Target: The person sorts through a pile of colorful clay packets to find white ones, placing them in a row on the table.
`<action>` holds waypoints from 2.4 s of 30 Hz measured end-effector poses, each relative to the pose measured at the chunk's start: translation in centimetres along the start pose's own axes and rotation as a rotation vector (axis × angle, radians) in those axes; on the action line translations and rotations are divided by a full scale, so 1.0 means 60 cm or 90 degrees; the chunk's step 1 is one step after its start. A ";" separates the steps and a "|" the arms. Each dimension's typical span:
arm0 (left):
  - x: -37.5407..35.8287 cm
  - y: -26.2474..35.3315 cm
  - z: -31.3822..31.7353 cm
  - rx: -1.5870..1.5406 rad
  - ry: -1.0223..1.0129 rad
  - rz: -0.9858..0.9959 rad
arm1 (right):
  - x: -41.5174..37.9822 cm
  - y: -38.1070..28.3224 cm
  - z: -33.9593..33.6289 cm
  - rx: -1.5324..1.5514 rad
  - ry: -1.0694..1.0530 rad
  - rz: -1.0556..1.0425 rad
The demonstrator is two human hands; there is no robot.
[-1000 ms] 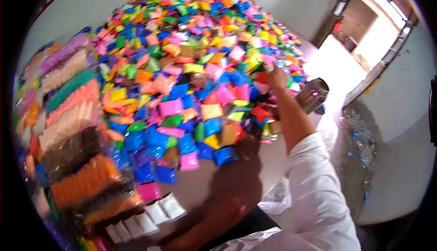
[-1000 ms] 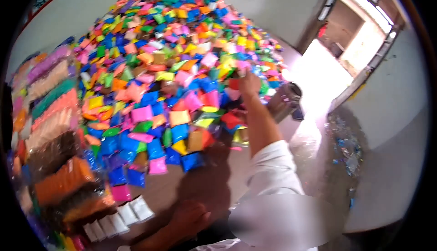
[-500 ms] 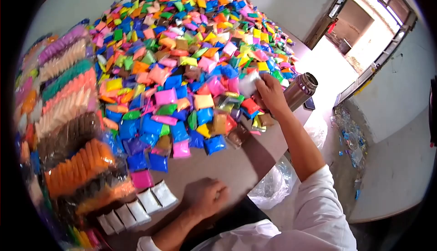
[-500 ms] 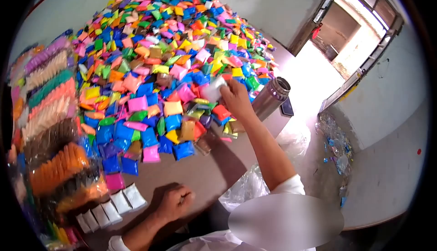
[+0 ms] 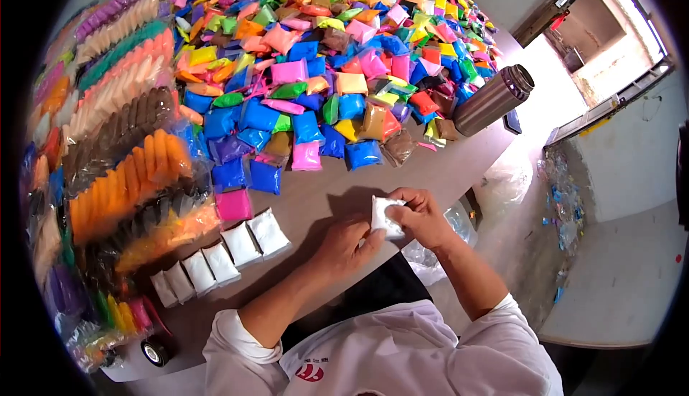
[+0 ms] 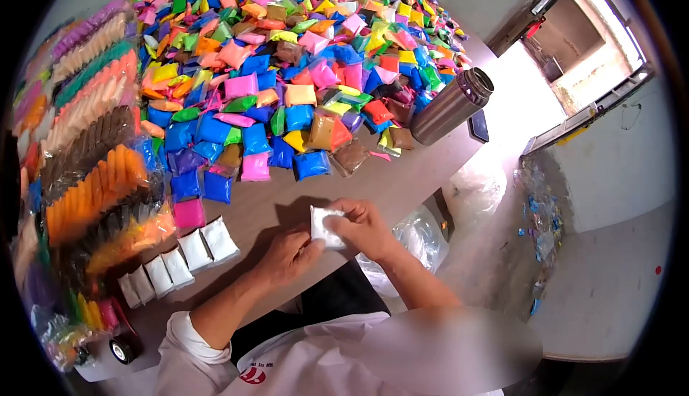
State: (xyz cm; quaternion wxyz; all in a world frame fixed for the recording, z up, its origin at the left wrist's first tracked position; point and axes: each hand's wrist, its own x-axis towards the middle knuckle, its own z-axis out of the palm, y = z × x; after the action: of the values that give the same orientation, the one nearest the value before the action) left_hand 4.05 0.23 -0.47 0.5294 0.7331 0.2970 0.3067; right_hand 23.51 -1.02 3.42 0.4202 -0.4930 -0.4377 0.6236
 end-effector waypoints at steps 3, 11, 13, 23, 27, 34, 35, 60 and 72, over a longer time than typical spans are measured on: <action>0.002 -0.010 0.008 -0.013 0.017 0.001 | -0.011 0.002 0.015 0.056 0.003 0.032; 0.008 -0.020 0.014 0.025 0.019 0.093 | -0.016 0.027 0.037 0.086 0.065 -0.028; 0.007 -0.018 0.011 0.048 0.021 0.054 | -0.017 0.018 0.037 0.106 0.065 -0.003; 0.006 -0.014 0.014 -0.031 0.029 -0.008 | -0.030 0.034 0.021 0.169 0.063 0.015; 0.006 -0.016 0.012 0.059 0.022 0.035 | -0.029 0.045 0.016 0.136 0.060 -0.049; 0.005 -0.023 0.014 0.071 0.013 0.031 | -0.024 0.021 0.029 0.110 0.100 -0.011; 0.006 -0.022 0.015 0.071 0.010 0.032 | -0.023 0.019 0.030 0.070 0.111 -0.002; 0.007 -0.021 0.011 0.028 0.001 -0.001 | -0.028 0.025 0.007 0.135 0.106 0.019; 0.010 -0.009 0.007 0.039 -0.007 0.029 | -0.003 0.037 0.018 0.130 0.178 -0.024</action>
State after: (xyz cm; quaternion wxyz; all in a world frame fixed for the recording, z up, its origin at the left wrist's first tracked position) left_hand 4.68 0.58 -1.03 0.5009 0.7573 0.2866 0.3058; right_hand 22.27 -1.94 1.48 0.5364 -0.5213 -0.3183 0.5824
